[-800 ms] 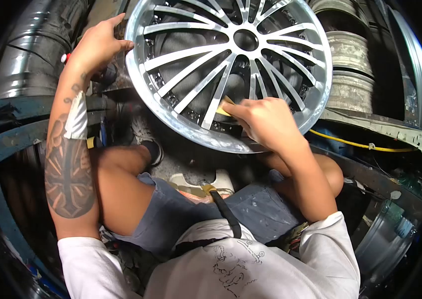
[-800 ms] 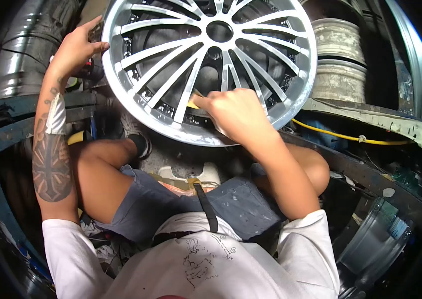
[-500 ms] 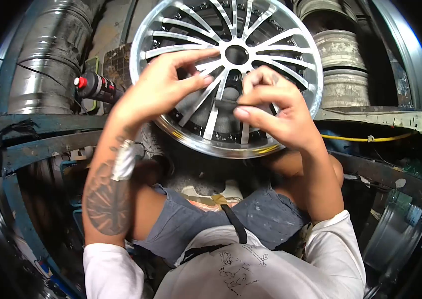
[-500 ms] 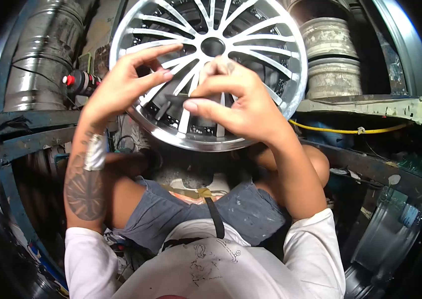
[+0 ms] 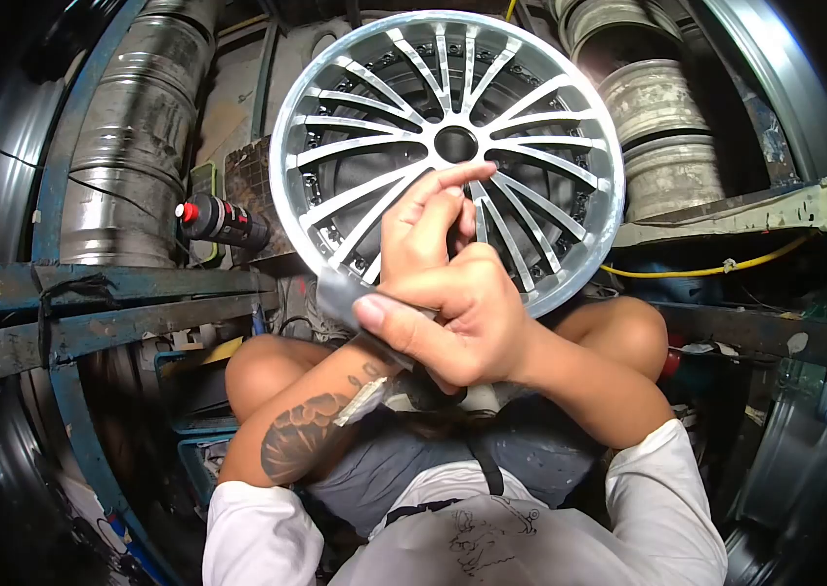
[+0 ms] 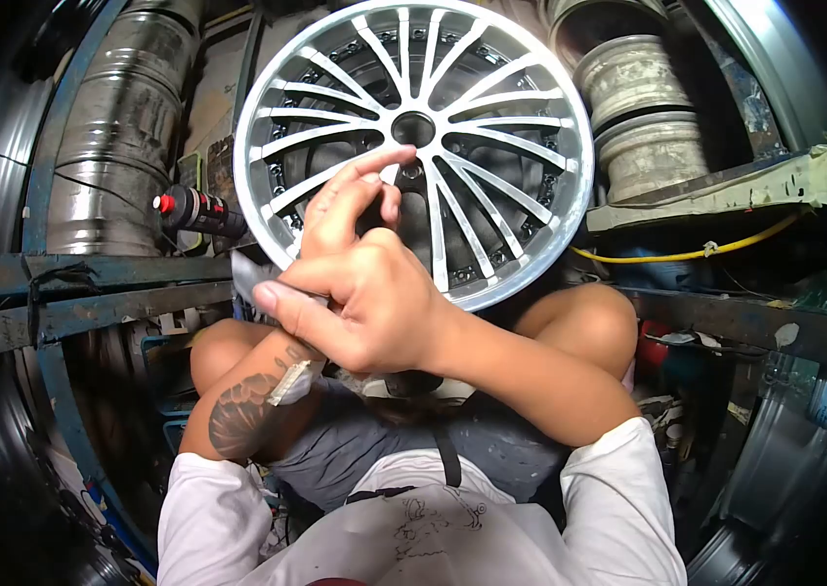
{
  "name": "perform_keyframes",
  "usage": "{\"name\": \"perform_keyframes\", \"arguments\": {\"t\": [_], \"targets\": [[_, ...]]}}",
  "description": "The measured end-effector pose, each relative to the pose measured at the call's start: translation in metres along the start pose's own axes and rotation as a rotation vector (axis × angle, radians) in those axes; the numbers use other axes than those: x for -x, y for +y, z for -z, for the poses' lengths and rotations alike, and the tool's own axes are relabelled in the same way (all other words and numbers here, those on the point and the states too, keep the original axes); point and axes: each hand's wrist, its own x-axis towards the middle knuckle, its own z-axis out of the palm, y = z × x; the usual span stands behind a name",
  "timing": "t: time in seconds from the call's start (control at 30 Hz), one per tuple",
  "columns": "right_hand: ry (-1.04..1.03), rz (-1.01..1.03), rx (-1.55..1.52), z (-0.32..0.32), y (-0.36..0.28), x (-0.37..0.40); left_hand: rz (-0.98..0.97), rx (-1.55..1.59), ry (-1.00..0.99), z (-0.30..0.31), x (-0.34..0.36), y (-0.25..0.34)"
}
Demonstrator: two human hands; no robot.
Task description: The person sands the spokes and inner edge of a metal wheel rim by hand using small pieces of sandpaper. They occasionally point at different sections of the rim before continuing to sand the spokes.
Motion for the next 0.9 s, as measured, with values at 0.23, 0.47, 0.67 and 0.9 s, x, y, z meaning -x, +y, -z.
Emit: {"name": "perform_keyframes", "arguments": {"t": [0.23,0.47,0.67,0.9], "targets": [[0.424,0.304,0.213,-0.029,0.024,0.008,-0.220,-0.051,0.161,-0.001,-0.013,0.010],[0.315,-0.355,-0.481,-0.027,-0.004,0.010,-0.103,0.102,0.132,0.018,-0.040,0.004],[0.210,-0.454,-0.532,0.042,0.032,-0.005,0.057,-0.013,-0.089,0.035,-0.038,0.030],[0.130,-0.584,-0.274,0.075,0.041,0.013,0.004,-0.466,-0.235,0.052,-0.027,0.041]]}}
